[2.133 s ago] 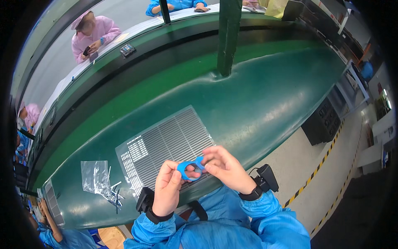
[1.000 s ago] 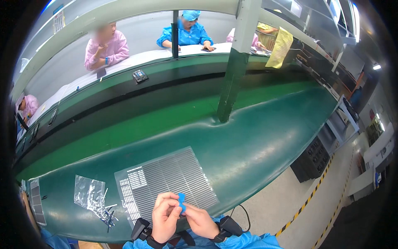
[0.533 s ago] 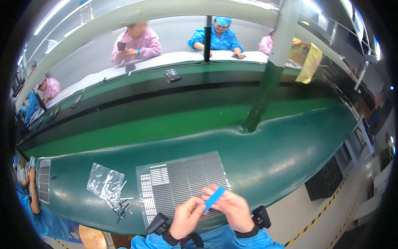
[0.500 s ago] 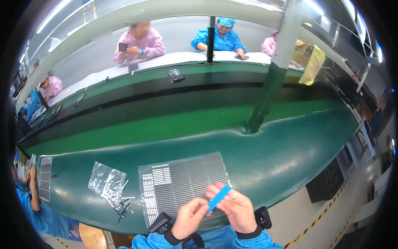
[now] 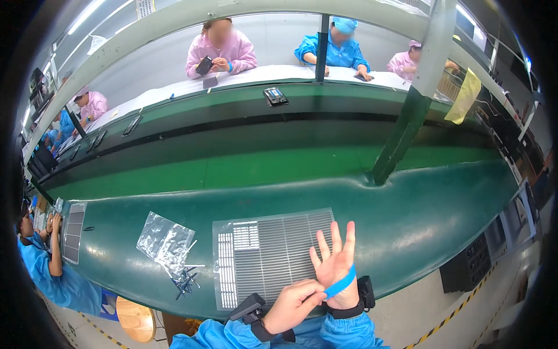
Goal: Sort and place small electronic pins onto a grid template on an assembly line.
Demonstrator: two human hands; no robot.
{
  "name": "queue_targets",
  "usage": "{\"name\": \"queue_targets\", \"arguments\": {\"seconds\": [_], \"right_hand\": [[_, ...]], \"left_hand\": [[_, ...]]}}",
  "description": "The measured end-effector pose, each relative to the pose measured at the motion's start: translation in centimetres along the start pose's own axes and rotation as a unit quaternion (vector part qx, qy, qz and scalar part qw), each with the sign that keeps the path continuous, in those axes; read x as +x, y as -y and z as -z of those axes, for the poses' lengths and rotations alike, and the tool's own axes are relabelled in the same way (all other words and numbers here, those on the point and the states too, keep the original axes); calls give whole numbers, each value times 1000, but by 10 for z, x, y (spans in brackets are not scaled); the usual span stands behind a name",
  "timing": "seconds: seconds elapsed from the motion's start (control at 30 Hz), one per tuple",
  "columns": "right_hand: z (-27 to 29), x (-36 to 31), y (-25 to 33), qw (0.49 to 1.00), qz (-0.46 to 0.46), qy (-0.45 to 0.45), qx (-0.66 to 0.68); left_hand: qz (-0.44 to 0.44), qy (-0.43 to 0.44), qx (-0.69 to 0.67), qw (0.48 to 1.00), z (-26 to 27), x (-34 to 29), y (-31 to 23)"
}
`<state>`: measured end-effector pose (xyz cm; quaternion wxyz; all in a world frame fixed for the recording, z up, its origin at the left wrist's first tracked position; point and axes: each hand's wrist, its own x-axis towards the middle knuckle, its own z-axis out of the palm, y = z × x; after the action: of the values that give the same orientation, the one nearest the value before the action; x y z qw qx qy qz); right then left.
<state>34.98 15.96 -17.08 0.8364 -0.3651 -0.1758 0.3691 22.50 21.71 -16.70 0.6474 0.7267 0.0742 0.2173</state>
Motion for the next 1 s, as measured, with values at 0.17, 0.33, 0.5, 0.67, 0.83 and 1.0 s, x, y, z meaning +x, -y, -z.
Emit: {"name": "queue_targets", "arguments": {"seconds": [0.17, 0.33, 0.5, 0.67, 0.83, 1.0], "right_hand": [[-11, 15, 0, 974, 118, 15, -192], [-23, 35, -5, 794, 222, -39, -564], [-47, 41, -15, 746, 319, 53, -583], [-56, 31, -29, 732, 344, 132, -573], [-58, 22, -30, 803, 243, 166, -519], [-63, 21, -23, 902, 140, 168, -373]], "left_hand": [[-50, 18, 83, 995, -6, -8, 6], [5, -128, -18, 992, -7, -12, 19], [97, -82, -359, 925, 4, -8, 6], [172, -67, -431, 883, 5, -2, 6], [195, -96, -442, 870, -2, -10, 1], [200, -26, -419, 885, -5, -6, -4]]}}
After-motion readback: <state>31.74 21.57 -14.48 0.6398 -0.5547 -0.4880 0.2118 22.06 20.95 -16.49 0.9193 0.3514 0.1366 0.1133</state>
